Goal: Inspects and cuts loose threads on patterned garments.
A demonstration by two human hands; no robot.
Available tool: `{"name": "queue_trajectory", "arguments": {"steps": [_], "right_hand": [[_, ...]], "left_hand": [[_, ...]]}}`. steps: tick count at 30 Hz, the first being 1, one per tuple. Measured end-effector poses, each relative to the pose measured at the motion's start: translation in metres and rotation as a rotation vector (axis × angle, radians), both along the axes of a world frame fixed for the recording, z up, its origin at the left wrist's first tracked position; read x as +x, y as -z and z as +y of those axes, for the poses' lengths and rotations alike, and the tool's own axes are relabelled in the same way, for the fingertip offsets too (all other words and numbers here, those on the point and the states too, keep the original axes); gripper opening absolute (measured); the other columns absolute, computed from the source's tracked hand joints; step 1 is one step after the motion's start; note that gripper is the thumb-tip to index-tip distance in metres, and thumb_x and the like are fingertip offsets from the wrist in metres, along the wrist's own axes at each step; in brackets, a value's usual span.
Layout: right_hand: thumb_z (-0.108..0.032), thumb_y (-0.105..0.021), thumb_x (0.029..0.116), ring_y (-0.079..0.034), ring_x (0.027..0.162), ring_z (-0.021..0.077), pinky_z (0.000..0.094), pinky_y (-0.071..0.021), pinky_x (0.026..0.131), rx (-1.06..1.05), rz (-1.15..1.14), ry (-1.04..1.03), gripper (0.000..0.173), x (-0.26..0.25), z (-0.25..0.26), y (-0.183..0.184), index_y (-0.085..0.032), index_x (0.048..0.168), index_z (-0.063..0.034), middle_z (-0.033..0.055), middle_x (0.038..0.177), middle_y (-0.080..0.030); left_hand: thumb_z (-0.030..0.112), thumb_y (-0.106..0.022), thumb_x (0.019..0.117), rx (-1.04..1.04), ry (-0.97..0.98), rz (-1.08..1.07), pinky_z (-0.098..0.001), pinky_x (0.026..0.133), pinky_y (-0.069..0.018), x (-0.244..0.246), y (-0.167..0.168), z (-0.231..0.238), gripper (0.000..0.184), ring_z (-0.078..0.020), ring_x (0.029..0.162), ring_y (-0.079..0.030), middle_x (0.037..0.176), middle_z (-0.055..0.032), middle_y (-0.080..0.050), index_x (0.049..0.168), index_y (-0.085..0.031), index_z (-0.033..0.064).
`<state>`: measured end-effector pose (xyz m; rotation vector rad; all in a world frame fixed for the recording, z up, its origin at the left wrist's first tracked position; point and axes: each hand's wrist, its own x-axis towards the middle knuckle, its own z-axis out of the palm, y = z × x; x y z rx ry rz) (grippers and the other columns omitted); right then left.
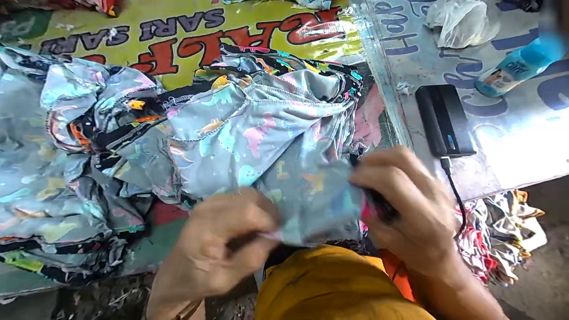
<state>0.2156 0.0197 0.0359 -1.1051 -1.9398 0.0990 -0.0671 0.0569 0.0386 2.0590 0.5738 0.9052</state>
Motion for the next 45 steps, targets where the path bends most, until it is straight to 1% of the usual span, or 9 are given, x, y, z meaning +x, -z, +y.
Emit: {"name": "queue_trajectory", "arguments": {"steps": [7, 10, 14, 17, 24, 31, 36, 40, 45], "right_hand": [[-0.009, -0.047, 0.1033, -0.06, 0.062, 0.0208, 0.0314, -0.0445, 0.046, -0.171, -0.43, -0.174, 0.019, 0.008, -0.046, 0.031, -0.066, 0.098, -0.0095, 0.0112, 0.1, -0.068], [-0.009, -0.05, 0.1022, -0.063, 0.064, 0.0199, 0.0311, -0.0464, 0.049, -0.188, -0.39, -0.163, 0.019, 0.01, -0.054, 0.034, -0.069, 0.104, -0.0094, 0.011, 0.11, -0.072], [-0.021, -0.053, 0.1057, -0.069, 0.078, 0.014, 0.0274, -0.0533, 0.06, -0.249, -0.204, -0.291, 0.02, 0.028, -0.057, 0.027, -0.07, 0.104, -0.0122, 0.0052, 0.104, -0.074], [-0.022, -0.055, 0.1057, -0.069, 0.086, 0.0077, 0.0218, -0.0557, 0.071, -0.297, 0.044, -0.335, 0.019, 0.042, -0.053, 0.026, -0.07, 0.105, -0.0102, 0.0034, 0.096, -0.073], [-0.027, -0.061, 0.1039, -0.058, 0.077, -0.0043, 0.01, -0.0489, 0.068, -0.353, 0.322, -0.109, 0.026, 0.027, -0.029, 0.032, -0.071, 0.106, -0.0036, 0.0003, 0.092, -0.068], [-0.01, -0.064, 0.0998, -0.064, 0.087, 0.0006, 0.0139, -0.0537, 0.077, -0.403, 0.502, -0.284, 0.011, 0.005, -0.012, 0.033, -0.067, 0.097, -0.0004, 0.0034, 0.094, -0.068], [-0.014, -0.056, 0.1055, -0.05, 0.06, -0.0062, 0.01, -0.0448, 0.052, -0.558, 0.802, -0.413, 0.009, 0.012, -0.008, 0.037, -0.063, 0.103, -0.0073, -0.0043, 0.085, -0.062], [-0.013, -0.069, 0.0951, -0.062, 0.076, -0.0033, 0.0129, -0.0529, 0.069, -0.54, 0.477, -0.275, 0.019, 0.004, -0.013, 0.036, -0.062, 0.111, -0.0055, -0.0011, 0.09, -0.068], [-0.012, -0.063, 0.0934, -0.062, 0.072, 0.0062, 0.0209, -0.0516, 0.062, -0.246, 0.128, -0.055, 0.019, 0.013, -0.019, 0.037, -0.061, 0.112, -0.0073, 0.0043, 0.091, -0.069]], "left_hand": [[0.034, -0.053, 0.107, 0.194, -0.244, 0.302, -0.0248, 0.084, -0.0531, 0.037, 0.011, -0.02, 0.027, -0.0063, 0.096, -0.067, 0.1, -0.0006, -0.073, 0.105, -0.071, 0.0134], [0.026, -0.053, 0.1059, 0.217, -0.349, 0.296, -0.0239, 0.074, -0.0545, 0.075, 0.015, -0.022, 0.026, -0.0071, 0.085, -0.067, 0.09, -0.0011, -0.071, 0.097, -0.072, 0.01], [0.053, -0.054, 0.0994, 0.424, -0.397, 0.58, -0.038, 0.063, -0.0514, 0.104, 0.034, -0.022, 0.047, -0.0224, 0.072, -0.066, 0.083, -0.0063, -0.068, 0.094, -0.07, 0.0092], [0.04, -0.055, 0.0998, 0.446, -0.386, 0.605, -0.0389, 0.067, -0.0482, 0.1, 0.034, -0.027, 0.032, -0.0231, 0.077, -0.065, 0.087, -0.0058, -0.067, 0.095, -0.071, 0.0122], [0.024, -0.058, 0.1018, 0.141, -0.497, 0.185, -0.0322, 0.089, -0.0468, 0.097, 0.03, -0.042, 0.017, -0.0061, 0.093, -0.064, 0.094, 0.0024, -0.071, 0.099, -0.07, 0.0114], [0.019, -0.065, 0.1006, -0.172, -0.375, -0.205, -0.0186, 0.082, -0.0569, 0.106, 0.026, -0.042, 0.013, -0.0006, 0.09, -0.065, 0.097, 0.0034, -0.067, 0.104, -0.063, 0.0059], [0.012, -0.066, 0.097, -0.31, -0.297, -0.421, -0.0194, 0.083, -0.0547, 0.1, 0.03, -0.035, 0.004, -0.0021, 0.093, -0.063, 0.097, 0.0078, -0.064, 0.098, -0.067, 0.016], [0.014, -0.068, 0.0974, -0.186, -0.294, -0.307, -0.0173, 0.082, -0.0544, 0.102, 0.032, -0.038, 0.002, -0.0022, 0.095, -0.062, 0.099, 0.0048, -0.063, 0.097, -0.066, 0.0125], [0.021, -0.067, 0.0984, 0.192, -0.43, -0.088, -0.0241, 0.097, -0.0521, 0.08, 0.023, -0.046, 0.007, -0.006, 0.115, -0.061, 0.113, 0.0069, -0.065, 0.095, -0.063, 0.0162]]}}
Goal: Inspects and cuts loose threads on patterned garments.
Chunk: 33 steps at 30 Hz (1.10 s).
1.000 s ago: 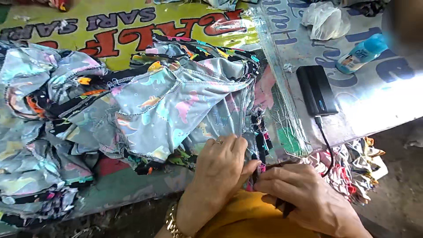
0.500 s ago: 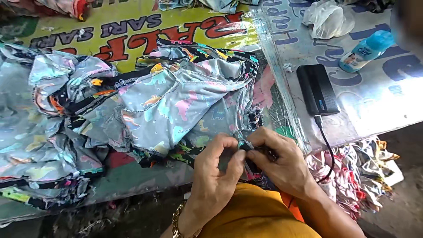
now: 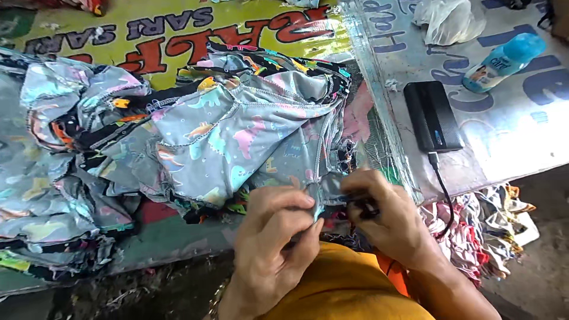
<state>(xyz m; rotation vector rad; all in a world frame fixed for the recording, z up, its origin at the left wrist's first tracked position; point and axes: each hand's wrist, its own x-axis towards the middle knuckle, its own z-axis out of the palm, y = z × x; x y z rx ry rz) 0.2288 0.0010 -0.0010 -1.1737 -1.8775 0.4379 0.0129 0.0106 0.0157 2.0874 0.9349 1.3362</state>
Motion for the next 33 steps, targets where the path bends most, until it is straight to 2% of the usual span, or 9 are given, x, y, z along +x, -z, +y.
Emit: {"name": "queue_trajectory", "arguments": {"steps": [4, 8, 10, 13, 16, 19, 21, 24, 33], "right_hand": [[-0.012, -0.056, 0.1013, -0.067, 0.079, 0.0158, 0.0255, -0.0509, 0.06, 0.196, -0.205, 0.001, 0.008, 0.012, -0.013, -0.008, -0.059, 0.108, -0.0091, 0.0105, 0.097, -0.07], [-0.008, -0.053, 0.102, -0.065, 0.068, 0.0238, 0.0334, -0.0468, 0.051, 0.15, -0.42, -0.094, 0.014, 0.019, -0.019, 0.002, -0.067, 0.103, -0.0074, 0.0127, 0.092, -0.069], [-0.005, -0.054, 0.1003, -0.066, 0.069, 0.0249, 0.034, -0.0481, 0.05, 0.084, -0.465, -0.109, 0.016, 0.02, -0.018, 0.007, -0.069, 0.104, -0.0079, 0.0124, 0.092, -0.069], [-0.009, -0.055, 0.1011, -0.067, 0.071, 0.0213, 0.0318, -0.0492, 0.052, 0.003, -0.464, -0.131, 0.016, 0.024, -0.018, 0.0, -0.071, 0.105, -0.01, 0.0102, 0.096, -0.071], [-0.017, -0.052, 0.1059, -0.067, 0.079, 0.0115, 0.0244, -0.0504, 0.061, -0.01, -0.322, -0.143, 0.022, 0.026, -0.014, -0.012, -0.073, 0.107, -0.0109, 0.0052, 0.097, -0.072], [-0.019, -0.048, 0.11, -0.065, 0.088, 0.0033, 0.0155, -0.0527, 0.077, -0.035, 0.138, -0.295, 0.026, 0.01, -0.01, -0.025, -0.068, 0.108, -0.0023, 0.0056, 0.095, -0.069], [-0.015, -0.047, 0.11, -0.062, 0.081, 0.002, 0.0148, -0.0519, 0.073, -0.158, 0.358, -0.438, 0.027, -0.008, -0.005, -0.024, -0.066, 0.105, 0.0029, 0.0067, 0.09, -0.066], [-0.013, -0.049, 0.108, -0.059, 0.072, 0.0012, 0.0146, -0.0507, 0.066, -0.276, 0.198, -0.436, 0.023, -0.021, 0.01, -0.01, -0.067, 0.103, -0.0004, 0.003, 0.085, -0.064], [-0.013, -0.057, 0.1043, -0.059, 0.079, 0.0009, 0.0131, -0.0501, 0.07, -0.333, 0.133, -0.518, 0.018, -0.013, 0.018, -0.003, -0.07, 0.102, -0.0006, 0.0034, 0.09, -0.066]], "left_hand": [[0.018, -0.061, 0.1007, 0.153, 0.064, 0.198, -0.0353, 0.103, -0.0449, -0.024, 0.003, -0.008, 0.007, -0.0128, 0.11, -0.063, 0.109, 0.0016, -0.069, 0.095, -0.057, 0.0152], [0.02, -0.057, 0.1036, 0.203, 0.05, 0.547, -0.0395, 0.105, -0.039, -0.038, 0.024, -0.013, 0.007, -0.0156, 0.111, -0.063, 0.108, -0.001, -0.071, 0.099, -0.058, 0.0152], [0.028, -0.058, 0.1049, 0.115, 0.014, 0.524, -0.0382, 0.103, -0.0393, -0.035, 0.032, -0.014, 0.012, -0.0135, 0.111, -0.064, 0.106, -0.0002, -0.072, 0.104, -0.061, 0.0157], [0.038, -0.059, 0.1041, 0.018, -0.061, 0.486, -0.0377, 0.097, -0.0399, -0.022, 0.028, -0.013, 0.025, -0.0117, 0.095, -0.064, 0.096, -0.0008, -0.07, 0.116, -0.064, 0.0163], [0.029, -0.061, 0.1037, 0.078, -0.083, 0.592, -0.0442, 0.089, -0.0403, -0.013, 0.027, -0.012, 0.02, -0.0174, 0.085, -0.063, 0.09, -0.0031, -0.067, 0.117, -0.072, 0.0197], [0.021, -0.059, 0.1034, 0.205, -0.115, 0.571, -0.0428, 0.092, -0.038, -0.005, 0.036, -0.018, 0.015, -0.0187, 0.091, -0.06, 0.099, -0.0042, -0.066, 0.115, -0.068, 0.0186], [0.019, -0.056, 0.1046, 0.283, -0.119, 0.536, -0.041, 0.096, -0.0363, -0.005, 0.042, -0.021, 0.013, -0.0183, 0.095, -0.06, 0.106, -0.0045, -0.067, 0.113, -0.065, 0.0155], [0.015, -0.053, 0.1041, 0.341, -0.104, 0.522, -0.0408, 0.097, -0.0362, -0.009, 0.045, -0.021, 0.012, -0.0178, 0.093, -0.061, 0.102, -0.0035, -0.069, 0.101, -0.065, 0.0147], [0.016, -0.049, 0.1052, 0.252, -0.069, 0.385, -0.0403, 0.106, -0.0382, -0.022, 0.054, -0.022, 0.01, -0.0147, 0.1, -0.065, 0.108, -0.0035, -0.07, 0.108, -0.058, 0.014]]}}
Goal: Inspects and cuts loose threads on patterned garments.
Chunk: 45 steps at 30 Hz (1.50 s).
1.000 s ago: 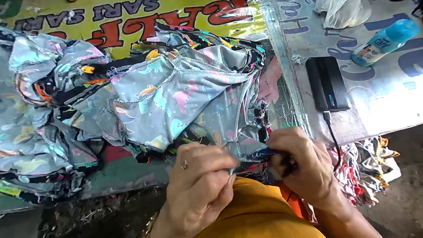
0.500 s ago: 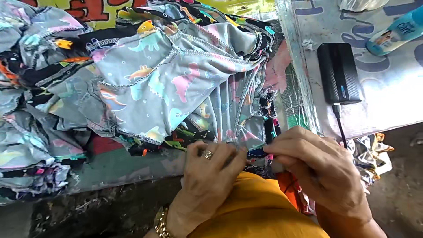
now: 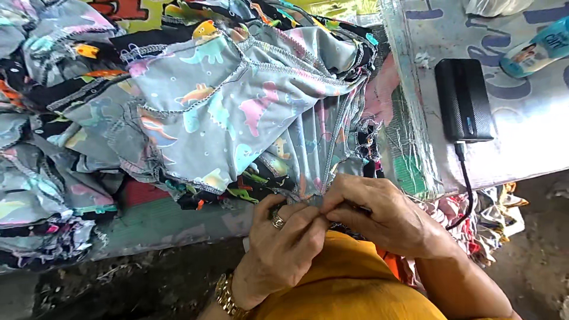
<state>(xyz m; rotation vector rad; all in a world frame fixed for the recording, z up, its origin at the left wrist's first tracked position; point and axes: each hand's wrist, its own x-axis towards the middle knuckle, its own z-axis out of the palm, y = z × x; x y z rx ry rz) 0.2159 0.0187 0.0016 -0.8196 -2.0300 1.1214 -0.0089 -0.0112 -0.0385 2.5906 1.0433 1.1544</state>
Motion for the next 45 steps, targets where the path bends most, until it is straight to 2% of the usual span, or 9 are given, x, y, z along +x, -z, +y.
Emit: {"name": "queue_trajectory", "arguments": {"steps": [8, 11, 13, 16, 20, 27, 29, 33, 45], "right_hand": [[-0.014, -0.063, 0.1004, -0.058, 0.077, 0.003, 0.0132, -0.0483, 0.067, 0.065, -0.158, 0.05, 0.013, -0.005, -0.007, -0.004, -0.07, 0.104, -0.004, 0.0049, 0.092, -0.064], [-0.011, -0.058, 0.1017, -0.063, 0.079, 0.0083, 0.0185, -0.0511, 0.069, 0.167, -0.193, 0.113, 0.013, -0.009, -0.011, 0.001, -0.069, 0.098, -0.0046, 0.0064, 0.089, -0.066], [-0.009, -0.056, 0.1017, -0.063, 0.079, 0.0081, 0.0183, -0.0512, 0.069, 0.17, -0.165, 0.124, 0.015, -0.008, -0.012, 0.003, -0.069, 0.097, -0.0032, 0.0064, 0.088, -0.066], [-0.011, -0.056, 0.1034, -0.061, 0.076, 0.0036, 0.0146, -0.0506, 0.069, 0.089, -0.08, 0.11, 0.017, -0.004, -0.009, 0.003, -0.069, 0.098, -0.0008, 0.0053, 0.087, -0.066], [-0.012, -0.059, 0.1034, -0.057, 0.07, 0.0003, 0.0125, -0.0488, 0.064, 0.023, 0.033, 0.112, 0.017, -0.002, -0.008, 0.006, -0.068, 0.097, 0.0005, 0.0037, 0.084, -0.064], [-0.008, -0.06, 0.1024, -0.059, 0.09, 0.007, 0.0156, -0.0484, 0.078, 0.085, 0.144, 0.027, 0.012, 0.004, -0.018, 0.008, -0.07, 0.099, -0.0012, 0.0087, 0.094, -0.062], [-0.014, -0.059, 0.104, -0.062, 0.087, 0.007, 0.0159, -0.0499, 0.072, 0.16, -0.013, 0.105, 0.013, 0.008, -0.024, 0.001, -0.068, 0.102, -0.0051, 0.0075, 0.095, -0.064], [-0.019, -0.056, 0.1038, -0.06, 0.065, 0.0123, 0.0252, -0.0447, 0.05, 0.278, -0.422, 0.257, 0.015, 0.01, -0.029, -0.001, -0.067, 0.104, -0.0095, 0.0056, 0.088, -0.064], [-0.025, -0.058, 0.1026, -0.058, 0.065, 0.0102, 0.0237, -0.044, 0.051, 0.245, -0.398, 0.271, 0.018, 0.009, -0.029, 0.001, -0.065, 0.107, -0.0093, 0.0039, 0.086, -0.063]], "left_hand": [[0.02, -0.047, 0.107, -0.108, -0.043, -0.124, -0.0364, 0.106, -0.0387, 0.005, -0.007, 0.0, 0.012, -0.0103, 0.095, -0.064, 0.098, -0.002, -0.068, 0.105, -0.057, 0.0142], [0.023, -0.055, 0.1031, -0.028, -0.068, -0.098, -0.04, 0.109, -0.0339, 0.009, -0.005, -0.004, 0.007, -0.0126, 0.106, -0.058, 0.108, -0.0009, -0.06, 0.108, -0.059, 0.0183], [0.025, -0.061, 0.103, -0.097, -0.057, -0.156, -0.0371, 0.112, -0.0365, 0.015, -0.005, -0.005, 0.011, -0.009, 0.114, -0.059, 0.117, 0.0005, -0.061, 0.11, -0.056, 0.0181], [0.032, -0.064, 0.1024, -0.275, -0.056, -0.258, -0.0305, 0.101, -0.0418, 0.02, -0.011, 0.0, 0.022, -0.0043, 0.107, -0.062, 0.111, 0.002, -0.067, 0.112, -0.054, 0.0148], [0.031, -0.061, 0.1037, -0.36, -0.06, -0.215, -0.0302, 0.1, -0.039, 0.018, -0.016, 0.002, 0.021, -0.0017, 0.093, -0.062, 0.1, 0.0013, -0.069, 0.111, -0.058, 0.0114], [0.025, -0.056, 0.1046, -0.414, -0.016, -0.092, -0.0363, 0.096, -0.0363, 0.016, -0.024, 0.004, 0.013, -0.0034, 0.087, -0.06, 0.09, 0.0027, -0.065, 0.102, -0.066, 0.0172], [0.024, -0.054, 0.1048, -0.39, 0.0, -0.065, -0.0362, 0.095, -0.0355, 0.015, -0.023, 0.004, 0.011, -0.0043, 0.093, -0.058, 0.098, 0.0029, -0.064, 0.103, -0.065, 0.0202], [0.019, -0.054, 0.1037, -0.254, 0.019, -0.021, -0.0385, 0.098, -0.0354, 0.014, -0.015, 0.004, 0.009, -0.0091, 0.098, -0.061, 0.107, 0.001, -0.068, 0.107, -0.063, 0.0203], [0.015, -0.047, 0.1061, -0.12, -0.011, -0.013, -0.0406, 0.1, -0.0375, 0.016, -0.014, 0.008, 0.01, -0.0125, 0.092, -0.065, 0.1, -0.0037, -0.071, 0.109, -0.056, 0.0136]]}}
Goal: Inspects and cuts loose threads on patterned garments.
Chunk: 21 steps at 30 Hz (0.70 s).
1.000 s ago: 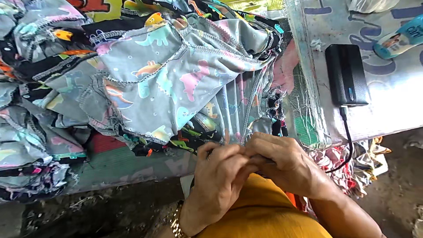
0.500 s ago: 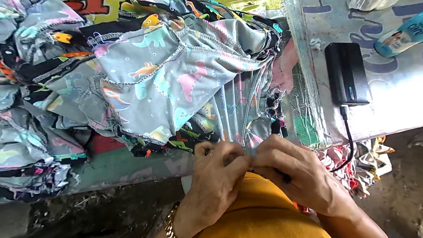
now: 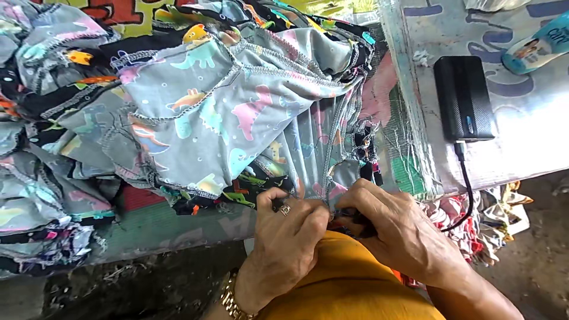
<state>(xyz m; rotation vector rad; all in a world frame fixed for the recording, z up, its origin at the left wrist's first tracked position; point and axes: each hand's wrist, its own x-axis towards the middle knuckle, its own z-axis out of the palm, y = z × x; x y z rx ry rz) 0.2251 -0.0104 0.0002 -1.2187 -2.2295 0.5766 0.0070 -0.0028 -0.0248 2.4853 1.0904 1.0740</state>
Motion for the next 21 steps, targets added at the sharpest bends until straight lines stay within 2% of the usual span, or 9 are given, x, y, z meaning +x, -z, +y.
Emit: {"name": "queue_trajectory", "arguments": {"steps": [4, 7, 13, 17, 21], "right_hand": [[-0.032, -0.065, 0.0963, -0.061, 0.071, 0.0066, 0.0214, -0.0478, 0.056, -0.021, 0.048, 0.02, 0.029, 0.007, -0.006, -0.005, -0.063, 0.114, -0.0091, 0.0022, 0.09, -0.067], [-0.037, -0.064, 0.0974, -0.064, 0.076, 0.0095, 0.0241, -0.0488, 0.059, 0.021, 0.006, 0.027, 0.032, 0.014, -0.01, -0.007, -0.063, 0.114, -0.0099, 0.003, 0.092, -0.068], [-0.023, -0.058, 0.1041, -0.068, 0.083, 0.0195, 0.0314, -0.0509, 0.064, 0.147, -0.019, -0.029, 0.017, 0.013, -0.013, -0.005, -0.065, 0.111, -0.0089, 0.0085, 0.095, -0.07], [-0.02, -0.059, 0.1037, -0.066, 0.082, 0.0205, 0.0329, -0.0496, 0.064, 0.206, -0.05, -0.029, 0.015, 0.012, -0.011, -0.004, -0.068, 0.113, -0.0119, 0.0076, 0.094, -0.07], [-0.019, -0.059, 0.1036, -0.064, 0.079, 0.0204, 0.0331, -0.0459, 0.062, 0.229, -0.034, -0.047, 0.015, 0.01, -0.012, -0.002, -0.069, 0.114, -0.0131, 0.0073, 0.094, -0.07]], "left_hand": [[0.019, -0.048, 0.1057, 0.14, -0.023, 0.057, -0.0414, 0.107, -0.0335, 0.001, 0.006, -0.007, 0.007, -0.0149, 0.095, -0.061, 0.102, -0.0023, -0.065, 0.106, -0.055, 0.0162], [0.02, -0.052, 0.1039, 0.229, -0.049, 0.069, -0.0435, 0.112, -0.0271, 0.001, 0.009, -0.016, 0.007, -0.0145, 0.097, -0.059, 0.1, -0.0009, -0.062, 0.104, -0.058, 0.0173], [0.023, -0.053, 0.1025, 0.248, -0.066, 0.043, -0.0446, 0.116, -0.0223, -0.001, 0.008, -0.025, 0.009, -0.0118, 0.099, -0.058, 0.1, 0.001, -0.062, 0.103, -0.061, 0.0181], [0.022, -0.052, 0.1023, 0.252, -0.067, 0.031, -0.0454, 0.116, -0.022, -0.001, 0.008, -0.025, 0.007, -0.0113, 0.1, -0.058, 0.1, 0.0019, -0.062, 0.102, -0.059, 0.019], [0.022, -0.057, 0.101, 0.268, -0.065, -0.007, -0.0478, 0.118, -0.0205, -0.001, 0.008, -0.026, 0.005, -0.0124, 0.103, -0.056, 0.102, 0.0013, -0.058, 0.104, -0.061, 0.0199]]}}
